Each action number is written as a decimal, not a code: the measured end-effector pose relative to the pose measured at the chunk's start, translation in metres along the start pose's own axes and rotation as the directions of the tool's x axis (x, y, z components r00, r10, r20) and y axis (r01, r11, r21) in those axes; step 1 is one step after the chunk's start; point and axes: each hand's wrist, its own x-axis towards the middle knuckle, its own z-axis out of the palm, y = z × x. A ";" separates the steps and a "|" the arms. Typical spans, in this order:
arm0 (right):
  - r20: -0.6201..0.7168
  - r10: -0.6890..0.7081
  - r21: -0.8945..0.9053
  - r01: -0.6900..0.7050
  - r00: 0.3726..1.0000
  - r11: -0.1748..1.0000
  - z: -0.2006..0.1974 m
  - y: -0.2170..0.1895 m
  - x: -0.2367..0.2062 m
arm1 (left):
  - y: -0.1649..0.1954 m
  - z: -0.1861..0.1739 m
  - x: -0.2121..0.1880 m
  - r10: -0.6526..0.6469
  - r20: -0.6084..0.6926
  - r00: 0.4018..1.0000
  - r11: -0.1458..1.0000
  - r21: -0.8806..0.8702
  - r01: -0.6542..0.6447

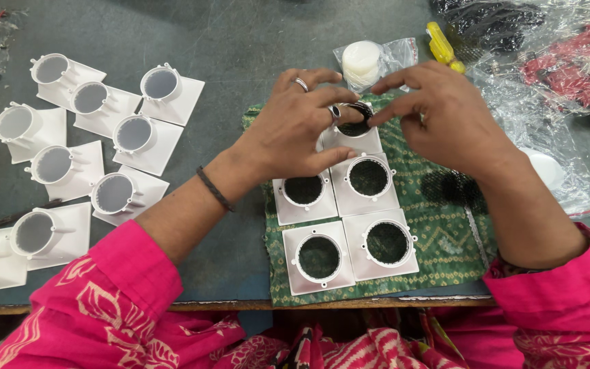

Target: The person presses black mesh discs into the circular openings of white plastic fixture frames, fitting one mesh piece into each frame socket and smoothing it in place by hand. They then pick up white plastic diffuser discs and press them into the assembled frames on the workbench.

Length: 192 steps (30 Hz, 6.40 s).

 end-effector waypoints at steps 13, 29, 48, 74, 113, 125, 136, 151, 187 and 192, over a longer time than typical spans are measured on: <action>0.028 0.041 0.060 -0.042 0.999 0.997 0.005 -0.001 0.000 | -0.008 0.007 -0.002 -0.139 0.046 0.989 0.989 -0.053 0.141; -0.081 0.259 0.191 -0.240 0.962 0.952 0.039 -0.010 0.002 | -0.013 0.005 0.000 -0.314 -0.142 0.939 0.924 -0.275 0.267; 0.059 0.443 0.888 -0.249 0.894 0.386 0.033 -0.002 0.004 | 0.003 0.006 0.017 -0.572 0.152 0.806 0.356 -0.839 0.411; 0.122 0.487 0.853 -0.342 0.865 0.394 0.032 -0.004 0.005 | 0.012 0.002 0.017 -0.590 0.160 0.791 0.456 -0.743 0.490; 0.256 0.541 0.944 -0.328 0.801 0.039 0.027 0.000 0.002 | 0.016 -0.009 0.013 -0.219 -0.253 0.942 0.960 -0.228 0.161; 0.104 0.556 0.861 -0.355 0.824 0.365 0.037 0.004 0.002 | 0.000 -0.002 0.011 -0.534 -0.090 0.840 0.773 -0.455 0.443; 0.087 0.614 0.680 -0.497 0.785 0.539 0.043 -0.002 0.002 | -0.006 0.004 0.005 -0.503 -0.115 0.857 0.809 -0.412 0.420; 0.037 0.589 0.567 -0.502 0.807 0.653 0.043 -0.005 0.002 | -0.001 0.004 0.004 -0.523 -0.041 0.851 0.779 -0.430 0.457; -0.157 0.441 0.199 -0.409 0.884 0.891 0.043 -0.022 0.001 | 0.009 -0.007 -0.013 -0.078 0.066 0.995 0.993 -0.078 0.083; -0.218 0.367 0.116 -0.349 0.904 0.930 0.044 -0.021 0.000 | 0.013 -0.007 -0.012 -0.080 0.066 0.995 0.996 -0.036 0.083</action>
